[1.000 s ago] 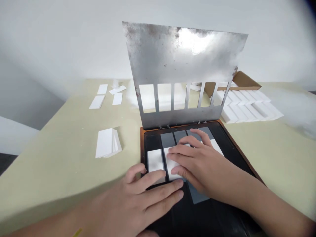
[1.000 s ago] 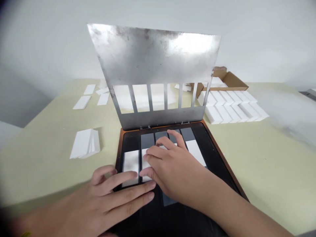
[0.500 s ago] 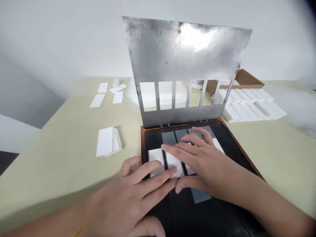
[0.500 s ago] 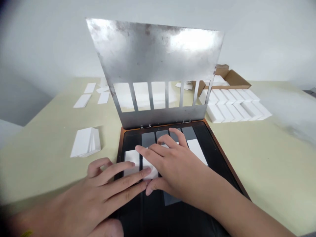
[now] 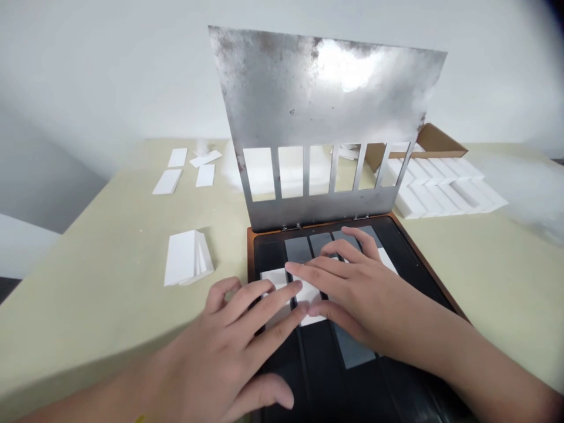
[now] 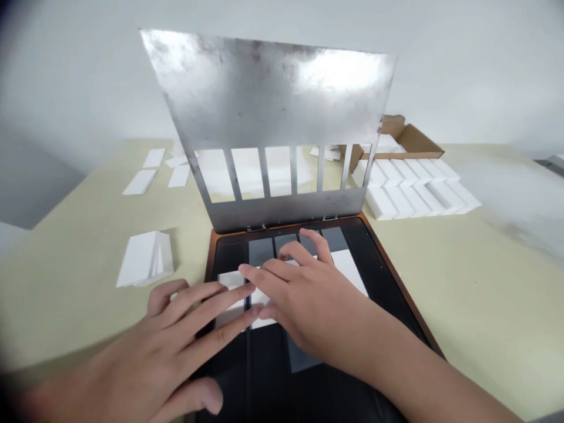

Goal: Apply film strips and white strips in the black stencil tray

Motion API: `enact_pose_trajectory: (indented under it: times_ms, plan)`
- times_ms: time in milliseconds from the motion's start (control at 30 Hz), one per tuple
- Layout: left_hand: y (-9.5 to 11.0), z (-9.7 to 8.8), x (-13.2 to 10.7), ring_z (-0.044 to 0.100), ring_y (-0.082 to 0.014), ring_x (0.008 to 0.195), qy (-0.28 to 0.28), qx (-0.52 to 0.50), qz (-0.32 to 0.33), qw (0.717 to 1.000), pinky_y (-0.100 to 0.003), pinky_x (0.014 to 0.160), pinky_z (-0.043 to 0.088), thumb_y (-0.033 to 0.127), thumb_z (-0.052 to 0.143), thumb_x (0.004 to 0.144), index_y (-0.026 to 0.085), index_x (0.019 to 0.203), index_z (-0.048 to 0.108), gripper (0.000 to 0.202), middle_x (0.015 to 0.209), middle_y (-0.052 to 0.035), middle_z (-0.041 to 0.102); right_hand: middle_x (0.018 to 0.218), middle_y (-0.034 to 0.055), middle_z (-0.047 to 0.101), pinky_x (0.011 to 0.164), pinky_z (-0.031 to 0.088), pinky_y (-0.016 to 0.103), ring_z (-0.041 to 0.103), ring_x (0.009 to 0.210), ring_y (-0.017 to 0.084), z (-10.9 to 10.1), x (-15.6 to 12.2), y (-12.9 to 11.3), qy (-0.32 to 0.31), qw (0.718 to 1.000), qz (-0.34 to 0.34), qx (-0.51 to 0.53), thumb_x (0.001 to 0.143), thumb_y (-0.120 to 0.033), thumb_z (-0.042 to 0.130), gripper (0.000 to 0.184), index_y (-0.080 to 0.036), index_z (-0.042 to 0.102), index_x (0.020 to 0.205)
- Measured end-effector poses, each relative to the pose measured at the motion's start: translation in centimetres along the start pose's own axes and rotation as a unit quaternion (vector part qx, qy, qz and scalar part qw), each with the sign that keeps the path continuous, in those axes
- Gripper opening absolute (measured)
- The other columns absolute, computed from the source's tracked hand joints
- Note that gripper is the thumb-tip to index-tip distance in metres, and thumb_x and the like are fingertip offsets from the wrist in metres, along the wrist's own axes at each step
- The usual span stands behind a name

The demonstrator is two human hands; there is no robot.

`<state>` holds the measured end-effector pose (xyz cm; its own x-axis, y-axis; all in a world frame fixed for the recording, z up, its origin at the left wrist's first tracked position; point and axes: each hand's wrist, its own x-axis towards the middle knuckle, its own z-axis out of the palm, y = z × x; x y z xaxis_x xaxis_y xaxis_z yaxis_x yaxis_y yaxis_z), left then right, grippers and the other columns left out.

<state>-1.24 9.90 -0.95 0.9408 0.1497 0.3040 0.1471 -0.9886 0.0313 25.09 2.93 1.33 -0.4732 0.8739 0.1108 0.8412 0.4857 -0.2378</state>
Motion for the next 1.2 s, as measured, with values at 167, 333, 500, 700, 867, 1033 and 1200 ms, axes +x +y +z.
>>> enact_pose_trajectory:
  times_ms: [167, 333, 500, 700, 867, 1033, 1200]
  plan:
    - [0.0, 0.2, -0.3, 0.055, -0.0333, 0.118, 0.006, -0.008, -0.029, 1.0, -0.045, 0.098, 0.028, 0.063, 0.051, 0.106, 0.021, 0.144, 0.065, 0.058, 0.139, -0.015, 0.067, 0.122, 0.0069, 0.076, 0.123, 0.022, 0.066, 0.058, 0.119, 0.03, 0.3, 0.2, -0.2, 0.015, 1.0, -0.002, 0.023, 0.099, -0.056, 0.069, 0.067, -0.021, 0.053, 0.154]
    - [0.0, 0.4, -0.4, 0.054, -0.0344, 0.118, -0.003, 0.002, -0.029, 1.0, -0.046, 0.096, 0.029, 0.062, 0.051, 0.106, 0.022, 0.146, 0.064, 0.058, 0.141, -0.0167, 0.064, 0.112, 0.0054, 0.076, 0.122, 0.023, 0.064, 0.059, 0.114, 0.03, 1.0, 0.5, -0.2, 0.02, 0.999, -0.001, 0.026, 0.096, -0.055, 0.073, 0.065, -0.02, 0.057, 0.149]
    - [0.0, 0.5, -0.1, 0.054, -0.0336, 0.115, -0.006, -0.003, -0.031, 1.0, -0.044, 0.095, 0.03, 0.062, 0.051, 0.106, 0.022, 0.147, 0.063, 0.059, 0.143, -0.0163, 0.061, 0.11, 0.0042, 0.074, 0.122, 0.023, 0.062, 0.058, 0.113, 0.028, 1.2, 0.6, -0.2, 0.022, 0.999, 0.005, 0.028, 0.104, -0.037, 0.067, 0.046, -0.022, 0.057, 0.146]
    - [-0.2, -0.2, -0.7, 0.054, -0.0323, 0.113, -0.009, -0.016, 0.006, 1.0, -0.045, 0.095, 0.032, 0.057, 0.049, 0.109, 0.015, 0.149, 0.06, 0.06, 0.14, -0.0148, 0.065, 0.11, 0.0042, 0.073, 0.123, 0.02, 0.06, 0.056, 0.113, 0.026, 1.4, 0.6, -0.2, 0.015, 0.999, 0.011, 0.031, 0.102, -0.014, 0.06, 0.044, -0.024, 0.057, 0.145]
    - [0.1, -0.8, -0.7, 0.057, -0.0263, 0.119, 0.011, -0.046, 0.102, 0.994, -0.042, 0.096, 0.035, 0.045, 0.042, 0.113, 0.023, 0.141, 0.068, 0.044, 0.15, 0.0014, 0.065, 0.108, 0.0037, 0.072, 0.121, 0.021, 0.059, 0.056, 0.112, 0.026, 1.9, 0.7, -0.1, 0.018, 1.0, 0.012, 0.02, 0.097, -0.007, 0.059, 0.052, -0.025, 0.057, 0.145]
    - [-0.4, -1.1, 0.3, 0.055, -0.0273, 0.12, -0.062, -0.022, 0.112, 0.992, -0.039, 0.097, 0.035, 0.061, 0.055, 0.106, 0.019, 0.151, 0.059, 0.062, 0.159, -0.0015, 0.056, 0.111, 0.0039, 0.071, 0.122, 0.02, 0.06, 0.054, 0.114, 0.028, 1.9, 0.7, 0.0, 0.013, 1.0, 0.007, 0.013, 0.085, 0.001, 0.061, 0.067, -0.025, 0.056, 0.147]
    - [-0.4, -1.2, 0.4, 0.053, -0.0282, 0.119, -0.056, -0.024, 0.069, 0.996, -0.041, 0.095, 0.033, 0.057, 0.056, 0.107, 0.016, 0.149, 0.061, 0.06, 0.159, -0.0006, 0.057, 0.114, 0.0046, 0.073, 0.123, 0.019, 0.062, 0.055, 0.113, 0.028, 0.8, 0.6, -0.2, -0.012, 1.0, 0.0, 0.025, 0.089, -0.001, 0.06, 0.063, -0.023, 0.056, 0.149]
